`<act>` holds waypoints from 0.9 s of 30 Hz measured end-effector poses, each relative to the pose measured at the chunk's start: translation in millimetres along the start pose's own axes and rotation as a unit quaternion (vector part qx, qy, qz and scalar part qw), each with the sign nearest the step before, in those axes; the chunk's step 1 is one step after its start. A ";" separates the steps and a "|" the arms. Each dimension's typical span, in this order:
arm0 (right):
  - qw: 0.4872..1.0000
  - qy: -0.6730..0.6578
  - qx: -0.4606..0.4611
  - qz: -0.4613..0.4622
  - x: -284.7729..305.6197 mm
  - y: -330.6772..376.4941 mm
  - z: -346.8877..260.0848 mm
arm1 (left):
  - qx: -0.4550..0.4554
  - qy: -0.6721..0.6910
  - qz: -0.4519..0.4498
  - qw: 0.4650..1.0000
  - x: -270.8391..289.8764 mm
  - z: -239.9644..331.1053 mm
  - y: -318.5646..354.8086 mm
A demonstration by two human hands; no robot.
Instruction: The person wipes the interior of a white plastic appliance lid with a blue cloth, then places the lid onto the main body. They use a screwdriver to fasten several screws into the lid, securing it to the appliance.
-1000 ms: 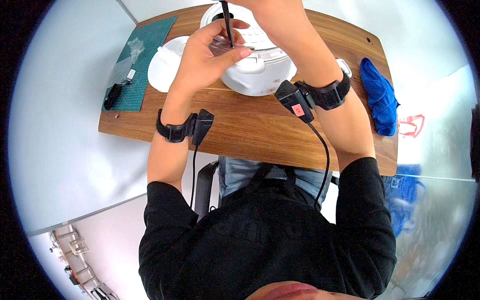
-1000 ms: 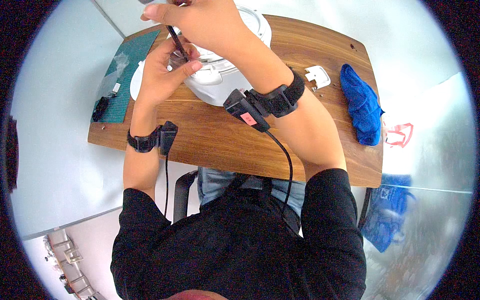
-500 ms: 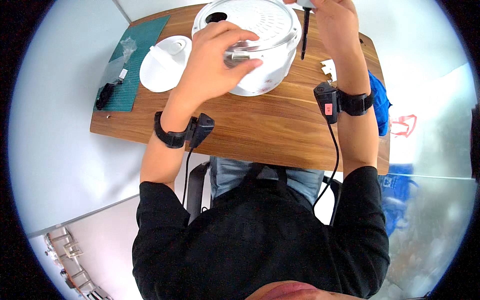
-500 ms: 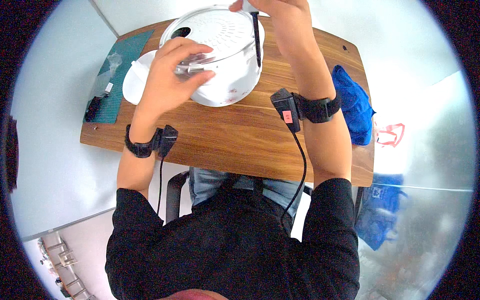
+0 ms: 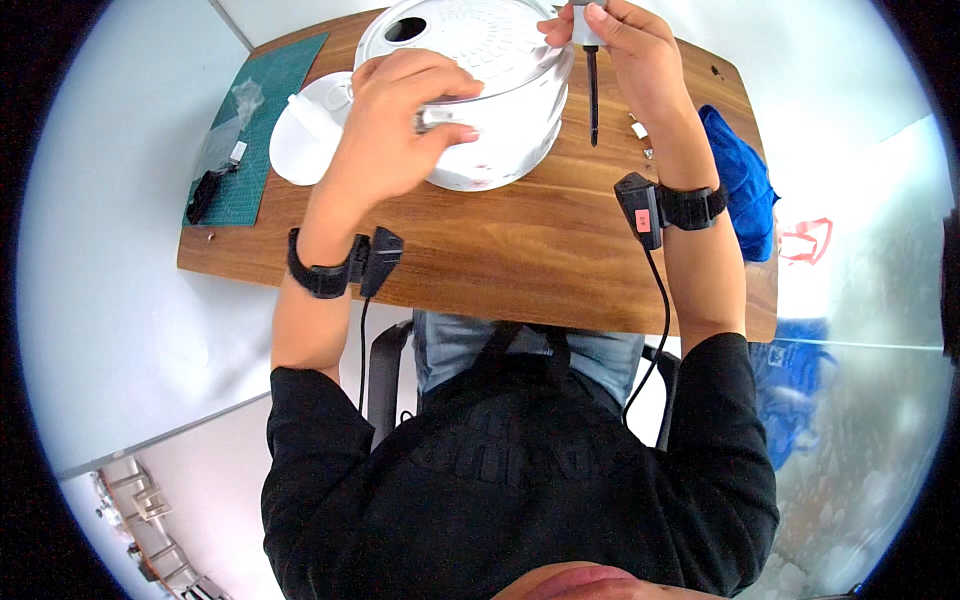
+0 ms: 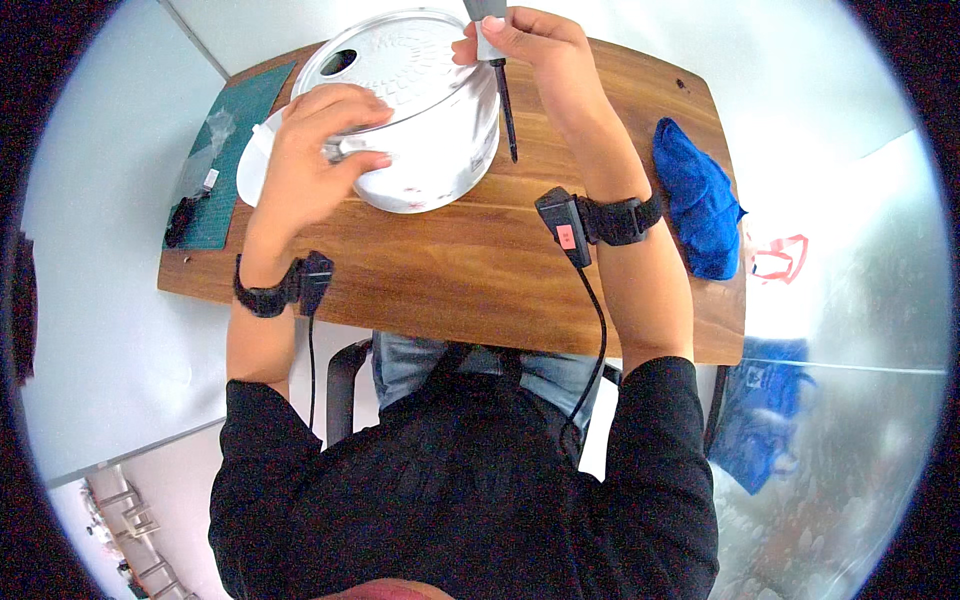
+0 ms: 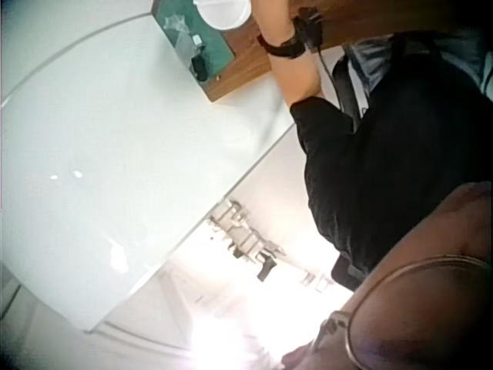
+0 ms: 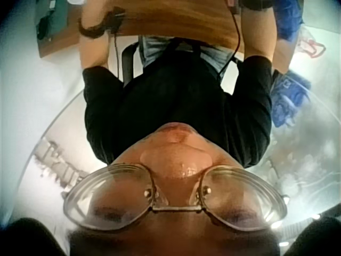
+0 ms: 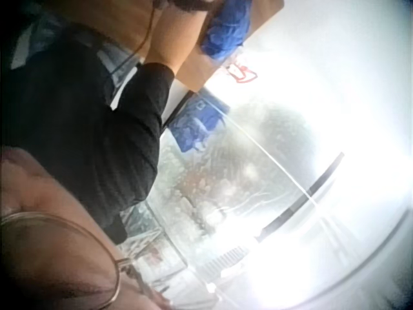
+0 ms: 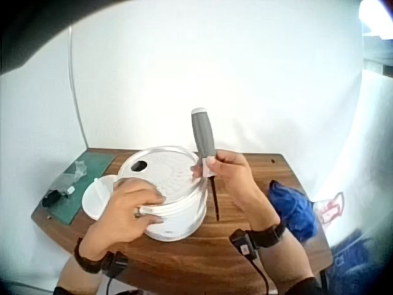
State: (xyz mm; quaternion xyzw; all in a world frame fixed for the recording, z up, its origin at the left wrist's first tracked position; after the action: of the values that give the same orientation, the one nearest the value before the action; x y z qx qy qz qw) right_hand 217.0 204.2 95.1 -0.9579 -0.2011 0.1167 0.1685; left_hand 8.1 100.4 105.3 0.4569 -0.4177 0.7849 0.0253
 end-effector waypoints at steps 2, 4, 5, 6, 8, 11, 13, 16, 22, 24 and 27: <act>1.000 0.023 -0.005 -0.010 -5.8 3.7 -1.5 | -0.001 0.013 -0.012 1.000 9.8 -8.1 6.2; 0.999 0.039 -0.009 -0.020 -11.8 7.0 -2.8 | -0.006 0.014 -0.029 0.999 19.8 -14.6 12.2; 0.999 0.025 -0.011 -0.027 -15.0 8.3 -3.1 | 0.004 0.003 -0.042 0.999 22.1 -15.7 12.9; 0.999 0.013 -0.013 -0.034 -18.0 9.3 -3.0 | 0.015 -0.007 -0.053 0.998 25.1 -15.7 13.0; 0.998 0.032 0.009 -0.044 -21.6 8.6 -1.0 | 0.049 -0.016 -0.060 0.997 28.9 -10.8 13.4; 0.992 0.099 0.056 -0.057 -27.2 5.0 2.8 | 0.090 -0.032 -0.030 0.995 22.8 6.2 9.9; 0.991 0.111 0.051 -0.062 -30.6 8.6 0.7 | 0.078 -0.057 0.005 0.995 16.0 5.8 12.0; 0.991 0.117 0.044 -0.052 -33.2 10.3 2.0 | 0.123 -0.048 0.009 0.991 14.7 -6.1 18.1; 0.994 0.054 0.038 -0.086 -40.0 13.4 2.7 | 0.066 -0.001 0.015 0.998 21.3 -29.3 13.9; 0.993 0.071 0.057 -0.069 -32.0 17.1 -2.7 | 0.092 0.005 0.018 0.996 23.3 -30.4 14.3; 0.990 0.111 0.083 -0.013 -1.6 27.0 -20.3 | 0.078 -0.064 0.074 0.992 30.4 -3.8 12.4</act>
State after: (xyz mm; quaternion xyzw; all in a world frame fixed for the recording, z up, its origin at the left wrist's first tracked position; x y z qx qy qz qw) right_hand 230.8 174.6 103.9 -0.9450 -0.1832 0.0234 0.2699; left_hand -17.5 84.6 119.1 0.4742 -0.3884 0.7843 -0.0955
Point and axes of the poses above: each hand's wrist, its own y-axis away from the middle knuckle, its own x-axis out of the back of the hand, z = x × y, the point moved 8 cm from there along -y, towards the middle knuckle, and after that the axes turned 5 degrees about -y, right-handed, at the moved point
